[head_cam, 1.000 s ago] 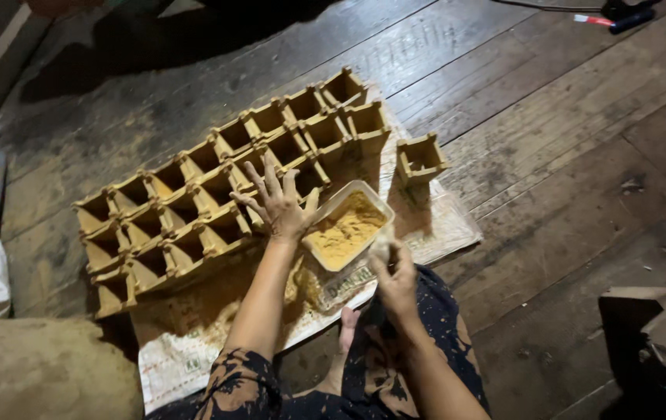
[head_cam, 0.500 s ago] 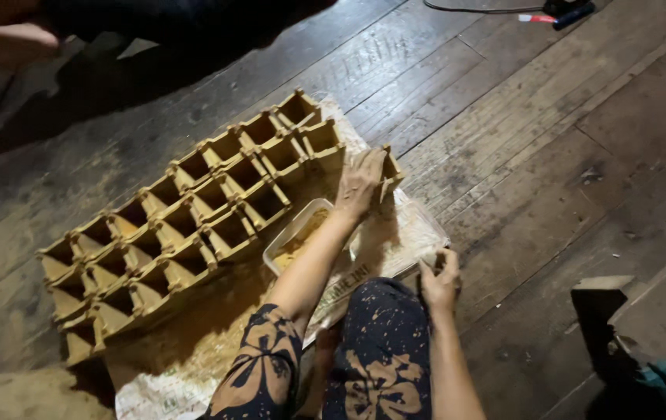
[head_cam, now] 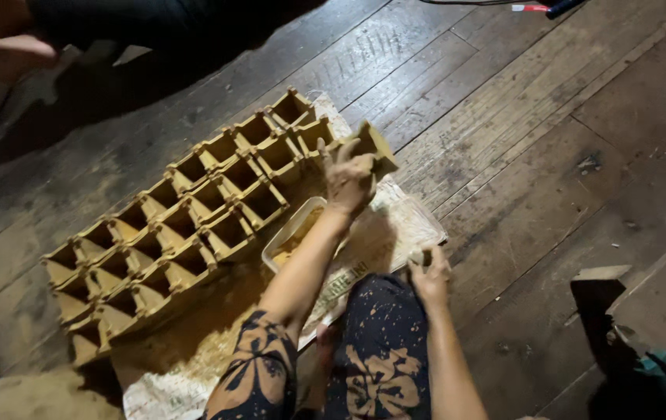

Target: The person prepares molds by pouring a fine brown powder into small rectangular wooden frames, leveling it with a small brush, and then removing the wooden frames from the mold one by one.

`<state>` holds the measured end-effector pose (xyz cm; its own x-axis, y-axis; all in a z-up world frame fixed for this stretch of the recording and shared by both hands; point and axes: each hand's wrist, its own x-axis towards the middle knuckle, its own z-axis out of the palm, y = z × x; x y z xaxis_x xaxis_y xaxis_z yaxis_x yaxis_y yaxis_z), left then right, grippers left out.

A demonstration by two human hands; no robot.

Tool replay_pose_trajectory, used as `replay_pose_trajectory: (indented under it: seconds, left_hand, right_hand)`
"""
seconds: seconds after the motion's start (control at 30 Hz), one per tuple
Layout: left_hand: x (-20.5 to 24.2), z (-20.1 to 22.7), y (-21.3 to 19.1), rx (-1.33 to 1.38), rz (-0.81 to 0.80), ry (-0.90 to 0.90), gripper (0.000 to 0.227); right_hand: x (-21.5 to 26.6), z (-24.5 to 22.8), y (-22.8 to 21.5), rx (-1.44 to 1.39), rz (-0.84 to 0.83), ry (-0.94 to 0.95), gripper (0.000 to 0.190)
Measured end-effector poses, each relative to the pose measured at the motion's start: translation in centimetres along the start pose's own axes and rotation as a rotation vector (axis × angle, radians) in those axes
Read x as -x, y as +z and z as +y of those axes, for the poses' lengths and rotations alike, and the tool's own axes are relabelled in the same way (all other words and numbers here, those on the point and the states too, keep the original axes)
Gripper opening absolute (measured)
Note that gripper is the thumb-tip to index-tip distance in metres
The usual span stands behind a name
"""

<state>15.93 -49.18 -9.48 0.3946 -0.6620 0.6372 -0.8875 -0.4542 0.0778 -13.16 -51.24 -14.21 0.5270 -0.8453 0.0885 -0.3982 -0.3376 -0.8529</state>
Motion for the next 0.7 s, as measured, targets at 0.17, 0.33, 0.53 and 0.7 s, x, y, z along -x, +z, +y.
replay_pose_trajectory:
  seconds: [0.17,0.33,0.53,0.7]
  left_hand:
    - [2.5,-2.0,-10.9,0.249,0.222,-0.138,0.032]
    - [3.8,3.2,-28.3,0.455,0.166,-1.116,0.048]
    - [15.2,-0.9,-35.9,0.619,0.393,-1.081,0.021]
    - [30.3,-4.0,-35.9,0.753,0.535,-1.385,0.01]
  right_hand:
    - [1.2,1.5,-0.8,0.195,0.049,0.113,0.041]
    - [1.3,0.2,-0.6,0.199,0.098,0.154,0.04]
    - [-0.4,0.4,3.1,0.093,0.089,-0.055,0.038]
    - [-1.1,0.8,4.9,0.193,-0.161,-0.175,0.029]
